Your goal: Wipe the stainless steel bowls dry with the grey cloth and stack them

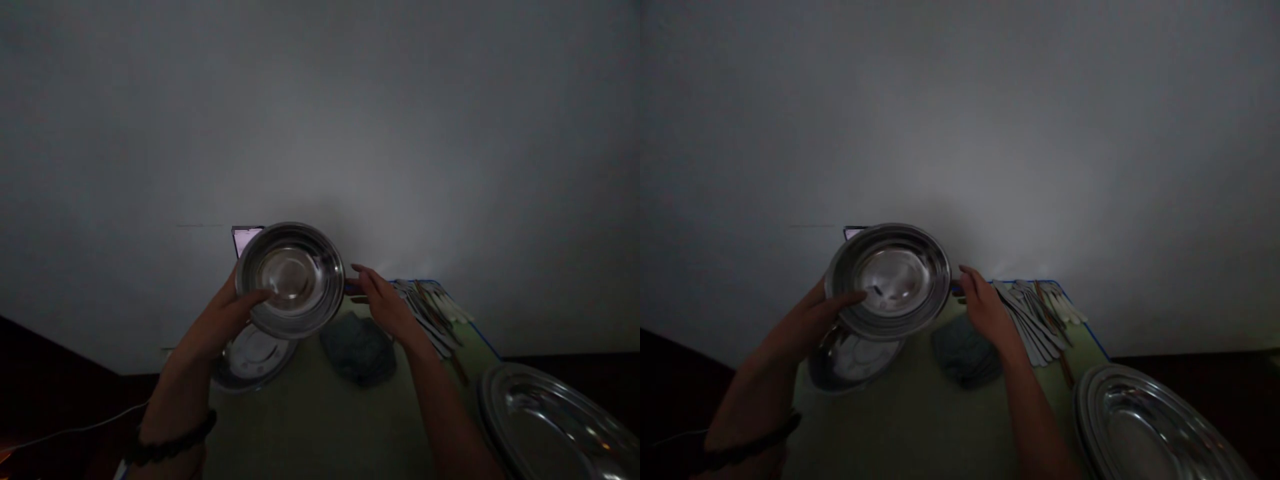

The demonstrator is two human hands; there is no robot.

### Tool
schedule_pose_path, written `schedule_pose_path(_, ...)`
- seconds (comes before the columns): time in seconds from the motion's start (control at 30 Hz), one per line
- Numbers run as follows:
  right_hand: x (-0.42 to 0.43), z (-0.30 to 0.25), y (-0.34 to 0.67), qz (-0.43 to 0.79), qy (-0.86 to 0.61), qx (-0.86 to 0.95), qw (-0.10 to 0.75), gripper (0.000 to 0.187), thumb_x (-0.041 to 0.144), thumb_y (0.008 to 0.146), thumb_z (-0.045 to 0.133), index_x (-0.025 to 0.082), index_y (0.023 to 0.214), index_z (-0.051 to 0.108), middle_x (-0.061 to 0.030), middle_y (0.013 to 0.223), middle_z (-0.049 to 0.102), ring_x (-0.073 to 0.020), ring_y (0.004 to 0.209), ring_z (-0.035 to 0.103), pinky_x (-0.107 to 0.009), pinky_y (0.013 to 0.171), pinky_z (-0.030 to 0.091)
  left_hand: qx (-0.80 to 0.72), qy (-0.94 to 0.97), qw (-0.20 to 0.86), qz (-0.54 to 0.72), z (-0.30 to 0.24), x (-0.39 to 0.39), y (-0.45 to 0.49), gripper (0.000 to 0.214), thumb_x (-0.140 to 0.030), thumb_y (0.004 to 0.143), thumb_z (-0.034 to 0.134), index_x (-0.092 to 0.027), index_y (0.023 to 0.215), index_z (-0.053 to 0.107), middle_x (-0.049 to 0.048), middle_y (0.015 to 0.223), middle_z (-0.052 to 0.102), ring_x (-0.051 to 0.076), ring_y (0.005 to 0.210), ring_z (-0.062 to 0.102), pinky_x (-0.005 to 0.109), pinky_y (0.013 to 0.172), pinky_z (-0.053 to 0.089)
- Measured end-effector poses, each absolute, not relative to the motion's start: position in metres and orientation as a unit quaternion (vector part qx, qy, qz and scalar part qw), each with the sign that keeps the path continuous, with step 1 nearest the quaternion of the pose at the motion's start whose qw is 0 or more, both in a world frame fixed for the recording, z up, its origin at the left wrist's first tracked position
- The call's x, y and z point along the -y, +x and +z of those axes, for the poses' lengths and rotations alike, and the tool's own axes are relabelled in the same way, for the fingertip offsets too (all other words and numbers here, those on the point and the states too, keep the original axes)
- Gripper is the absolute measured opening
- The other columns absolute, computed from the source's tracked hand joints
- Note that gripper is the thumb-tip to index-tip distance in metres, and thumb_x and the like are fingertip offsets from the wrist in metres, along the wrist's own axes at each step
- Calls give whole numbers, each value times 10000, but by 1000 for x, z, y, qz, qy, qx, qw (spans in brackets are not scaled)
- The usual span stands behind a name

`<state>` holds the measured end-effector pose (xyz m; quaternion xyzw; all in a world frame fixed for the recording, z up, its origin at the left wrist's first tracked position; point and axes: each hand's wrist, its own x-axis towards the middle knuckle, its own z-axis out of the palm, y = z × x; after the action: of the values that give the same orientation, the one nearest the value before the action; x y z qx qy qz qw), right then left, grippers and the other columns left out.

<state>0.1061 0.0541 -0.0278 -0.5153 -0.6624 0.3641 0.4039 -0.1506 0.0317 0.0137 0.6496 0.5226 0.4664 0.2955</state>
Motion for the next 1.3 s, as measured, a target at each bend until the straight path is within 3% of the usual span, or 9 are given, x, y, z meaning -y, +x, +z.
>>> schedule_pose_path(0.13, -64, -58, 114, 212, -645, 719, 147, 475, 222, 898, 551, 77, 1346, 493, -222, 1302, 609, -266, 1232, 574, -386, 1029, 435, -545, 683, 281, 398, 17, -36, -151, 645, -391, 824, 551, -189, 1425, 432, 105, 1307, 636, 317, 1211, 572, 452, 1007, 474)
schedule_pose_path(0.23, -65, -75, 111, 216, -668, 707, 79, 583, 190, 698, 770, 17, 1223, 585, -301, 1214, 622, -379, 1168, 592, -447, 926, 475, -546, 705, 266, 366, 18, -36, -152, 662, -412, 840, 533, -175, 1444, 403, 131, 1369, 589, 311, 1212, 570, 462, 1031, 447)
schedule_pose_path(0.3, -64, -78, 108, 210, -675, 705, 55, 562, 180, 640, 808, 37, 1153, 628, -293, 1162, 641, -399, 1127, 599, -462, 885, 473, -541, 716, 259, 358, 17, -36, -152, 677, -417, 840, 538, -171, 1452, 387, 140, 1387, 573, 313, 1210, 569, 470, 1034, 438)
schedule_pose_path(0.47, -64, -63, 110, 194, -640, 737, 99, 300, 146, 768, 676, 163, 1067, 665, -152, 1161, 651, -274, 1122, 587, -390, 932, 415, -547, 718, 255, 346, 18, -35, -152, 638, -429, 841, 535, -168, 1415, 435, 134, 1357, 599, 312, 1188, 587, 459, 1035, 436)
schedule_pose_path(0.6, -62, -45, 114, 197, -610, 750, 166, 315, 138, 812, 610, 150, 1127, 595, -79, 1073, 682, -161, 988, 623, -250, 828, 432, -549, 715, 253, 351, 21, -33, -155, 663, -442, 847, 542, -188, 1442, 400, 116, 1366, 592, 301, 1186, 589, 434, 1024, 445)
schedule_pose_path(0.77, -62, -49, 123, 180, -656, 715, 161, 357, 334, 876, 598, 121, 1163, 600, -139, 1096, 698, -211, 989, 656, -268, 793, 450, -558, 705, 263, 350, 27, -29, -155, 647, -444, 872, 521, -209, 1457, 375, 102, 1398, 565, 283, 1193, 575, 435, 1020, 438)
schedule_pose_path(0.93, -64, -60, 132, 162, -680, 706, 115, 214, 145, 859, 571, 112, 1022, 705, -185, 1050, 722, -261, 1022, 671, -315, 863, 446, -553, 713, 262, 343, 27, -28, -153, 629, -460, 875, 519, -213, 1442, 400, 88, 1394, 570, 282, 1213, 557, 430, 1045, 407)
schedule_pose_path(1.17, -62, -31, 134, 142, -654, 724, 164, 340, 299, 988, 374, 163, 1216, 588, -98, 1190, 684, -166, 1092, 627, -241, 905, 428, -552, 711, 272, 341, 28, -28, -152, 639, -453, 858, 534, -185, 1424, 406, 91, 1318, 621, 283, 1164, 577, 410, 994, 449)
schedule_pose_path(1.3, -65, -49, 133, 156, -691, 697, 111, 317, 204, 951, 408, 67, 1143, 619, -200, 1102, 703, -232, 1016, 676, -288, 816, 471, -559, 709, 256, 344, 28, -27, -153, 659, -453, 844, 530, -177, 1430, 409, 105, 1342, 601, 303, 1179, 561, 448, 1016, 426)
